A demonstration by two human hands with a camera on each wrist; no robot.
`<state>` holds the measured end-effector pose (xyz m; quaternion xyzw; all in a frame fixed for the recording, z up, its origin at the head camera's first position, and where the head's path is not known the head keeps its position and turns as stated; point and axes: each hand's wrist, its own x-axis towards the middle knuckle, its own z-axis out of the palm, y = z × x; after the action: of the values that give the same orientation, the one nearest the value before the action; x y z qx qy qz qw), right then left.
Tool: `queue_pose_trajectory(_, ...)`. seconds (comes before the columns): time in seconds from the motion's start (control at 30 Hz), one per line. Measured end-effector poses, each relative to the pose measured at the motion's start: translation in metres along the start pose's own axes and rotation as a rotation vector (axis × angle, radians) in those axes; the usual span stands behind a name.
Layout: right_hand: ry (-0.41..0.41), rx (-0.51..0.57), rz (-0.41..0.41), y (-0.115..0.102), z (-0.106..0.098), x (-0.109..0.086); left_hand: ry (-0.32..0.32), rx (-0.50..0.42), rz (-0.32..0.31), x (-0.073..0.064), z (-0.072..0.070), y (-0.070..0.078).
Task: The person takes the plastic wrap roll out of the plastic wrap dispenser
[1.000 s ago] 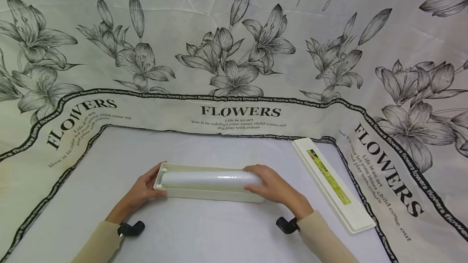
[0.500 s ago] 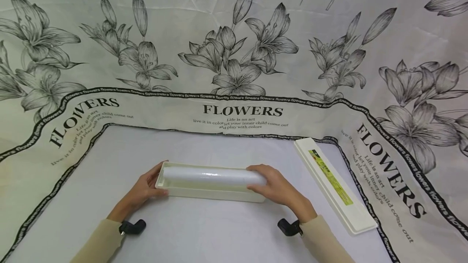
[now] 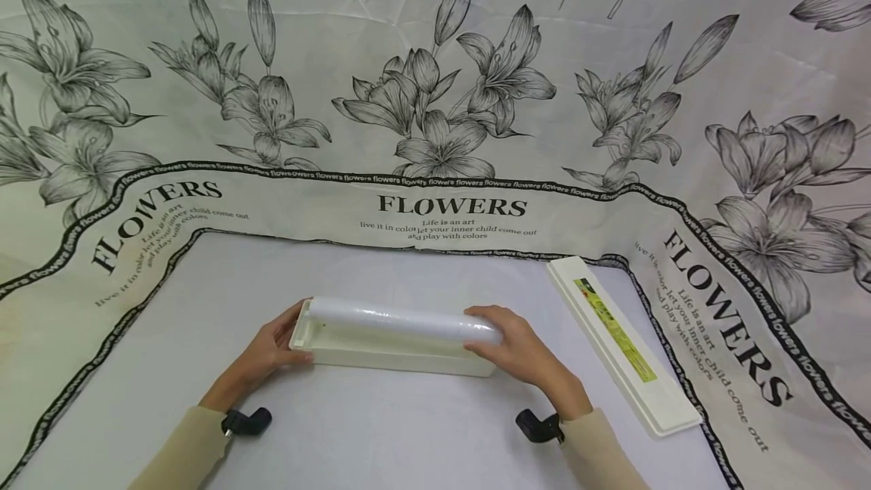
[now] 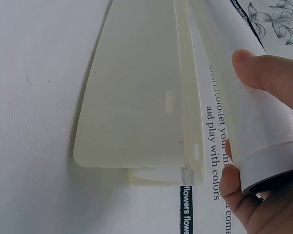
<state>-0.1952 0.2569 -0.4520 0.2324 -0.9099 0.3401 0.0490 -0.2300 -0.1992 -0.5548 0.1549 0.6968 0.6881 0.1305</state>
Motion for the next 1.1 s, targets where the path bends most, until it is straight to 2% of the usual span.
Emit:
queue_pose_trajectory(0.47,0.066,0.006,0.078,0.007,0.001,-0.009,-0.003,-0.010,0.000,0.001,0.000,0.001)
queue_pose_trajectory(1.1,0.124,-0.006,0.122,0.019,-0.002,-0.020,0.012,0.000,-0.019,0.000,0.003,0.002)
